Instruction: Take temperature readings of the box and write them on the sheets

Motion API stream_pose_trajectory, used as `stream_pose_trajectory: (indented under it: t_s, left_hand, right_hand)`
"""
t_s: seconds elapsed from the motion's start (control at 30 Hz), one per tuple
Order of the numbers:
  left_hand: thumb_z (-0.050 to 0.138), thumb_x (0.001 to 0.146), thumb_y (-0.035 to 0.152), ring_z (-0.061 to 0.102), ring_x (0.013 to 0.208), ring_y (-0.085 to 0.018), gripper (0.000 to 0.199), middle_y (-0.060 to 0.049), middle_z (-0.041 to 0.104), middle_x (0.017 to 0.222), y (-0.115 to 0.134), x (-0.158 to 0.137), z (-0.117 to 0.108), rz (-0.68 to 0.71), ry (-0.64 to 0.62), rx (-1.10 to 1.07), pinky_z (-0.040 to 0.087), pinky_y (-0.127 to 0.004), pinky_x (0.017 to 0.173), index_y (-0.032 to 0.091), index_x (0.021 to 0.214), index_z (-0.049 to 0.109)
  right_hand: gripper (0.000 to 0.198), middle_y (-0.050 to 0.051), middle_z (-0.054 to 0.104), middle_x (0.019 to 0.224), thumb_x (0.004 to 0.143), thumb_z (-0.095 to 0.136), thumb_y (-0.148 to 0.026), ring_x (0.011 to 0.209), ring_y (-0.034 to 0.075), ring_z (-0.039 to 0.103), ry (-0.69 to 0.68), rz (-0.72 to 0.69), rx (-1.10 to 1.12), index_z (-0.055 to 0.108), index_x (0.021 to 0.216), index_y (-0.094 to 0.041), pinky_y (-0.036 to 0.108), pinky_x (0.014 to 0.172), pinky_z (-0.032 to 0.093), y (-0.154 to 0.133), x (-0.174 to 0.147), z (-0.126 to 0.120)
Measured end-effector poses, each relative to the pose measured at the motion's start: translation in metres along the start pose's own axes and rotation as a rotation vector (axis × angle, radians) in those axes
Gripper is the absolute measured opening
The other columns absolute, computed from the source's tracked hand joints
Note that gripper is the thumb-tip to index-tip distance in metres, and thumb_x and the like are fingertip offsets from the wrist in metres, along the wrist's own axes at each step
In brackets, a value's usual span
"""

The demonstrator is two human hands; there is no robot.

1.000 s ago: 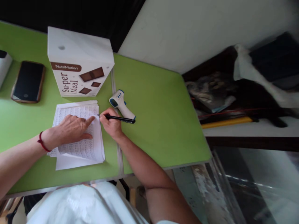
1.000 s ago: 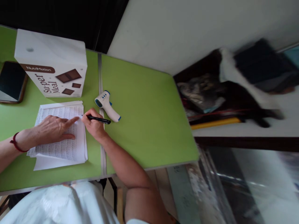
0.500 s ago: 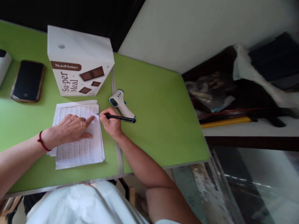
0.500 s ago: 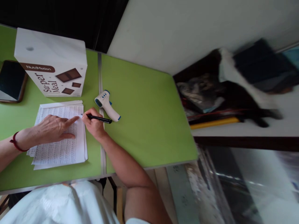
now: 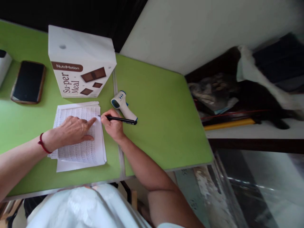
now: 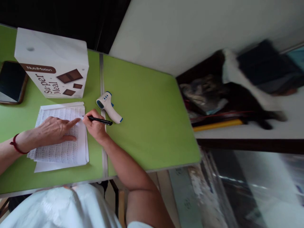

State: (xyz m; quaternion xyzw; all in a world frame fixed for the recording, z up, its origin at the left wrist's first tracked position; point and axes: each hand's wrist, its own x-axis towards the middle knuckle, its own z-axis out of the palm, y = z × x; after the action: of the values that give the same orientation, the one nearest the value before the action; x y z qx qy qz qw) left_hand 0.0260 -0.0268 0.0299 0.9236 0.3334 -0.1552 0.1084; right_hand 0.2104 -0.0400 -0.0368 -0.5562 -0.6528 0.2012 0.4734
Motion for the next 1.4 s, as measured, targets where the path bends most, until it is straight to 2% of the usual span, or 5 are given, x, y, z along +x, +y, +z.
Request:
stream_pose_trajectory:
  t_s: [0.57,0.8,1.0,1.2,1.4]
  left_hand:
    - [0.057,0.086,0.045,0.065,0.071,-0.026,0.068,-0.008,0.069,0.081,-0.014,0.000,-0.001,0.009,0.025,-0.279,0.039,-0.030,0.056,0.012,0.142,0.033]
    - [0.056,0.078,0.046,0.055,0.052,-0.016,0.027,-0.001,0.059,0.059,-0.078,-0.012,-0.024,-0.059,-0.145,-0.870,0.040,-0.027,0.049,0.019,0.080,0.059]
    - [0.081,0.054,0.054,0.061,0.080,-0.030,0.051,-0.006,0.059,0.074,-0.112,-0.007,-0.015,-0.753,0.502,-0.508,0.048,-0.039,0.065,0.018,0.081,0.058]
    - [0.077,0.065,0.055,0.048,0.124,-0.030,0.085,-0.012,0.046,0.136,-0.113,0.017,0.013,-0.195,0.981,-0.837,0.046,-0.044,0.101,0.019,0.132,0.038]
    - [0.074,0.070,0.056,0.057,0.113,-0.033,0.069,-0.012,0.060,0.120,-0.106,0.017,0.011,-0.283,0.982,-0.808,0.050,-0.044,0.094,0.017,0.122,0.051]
  right_hand:
    - [0.010,0.005,0.060,0.089,0.089,0.054,-0.021,0.080,0.016,0.058,0.026,-0.317,-0.320,0.063,0.094,-0.021,0.032,0.069,0.049,-0.020,0.002,-0.025]
    - [0.016,0.004,0.063,0.080,0.092,0.053,-0.012,0.077,0.017,0.050,-0.215,-0.688,-0.648,0.066,0.098,-0.017,0.031,0.068,0.037,-0.033,-0.004,-0.039]
    - [0.013,0.004,0.064,0.079,0.091,0.056,-0.014,0.077,0.017,0.051,-0.441,-0.788,-0.537,0.065,0.100,-0.012,0.031,0.071,0.036,-0.046,-0.010,-0.034]
    - [0.012,0.006,0.065,0.083,0.092,0.057,-0.020,0.080,0.017,0.053,-0.571,-0.776,-0.497,0.067,0.092,-0.013,0.031,0.073,0.037,-0.041,-0.012,-0.024]
    - [0.012,0.007,0.065,0.086,0.088,0.063,-0.023,0.082,0.018,0.056,-0.622,-0.724,-0.471,0.066,0.094,-0.013,0.032,0.075,0.039,-0.040,-0.013,-0.019]
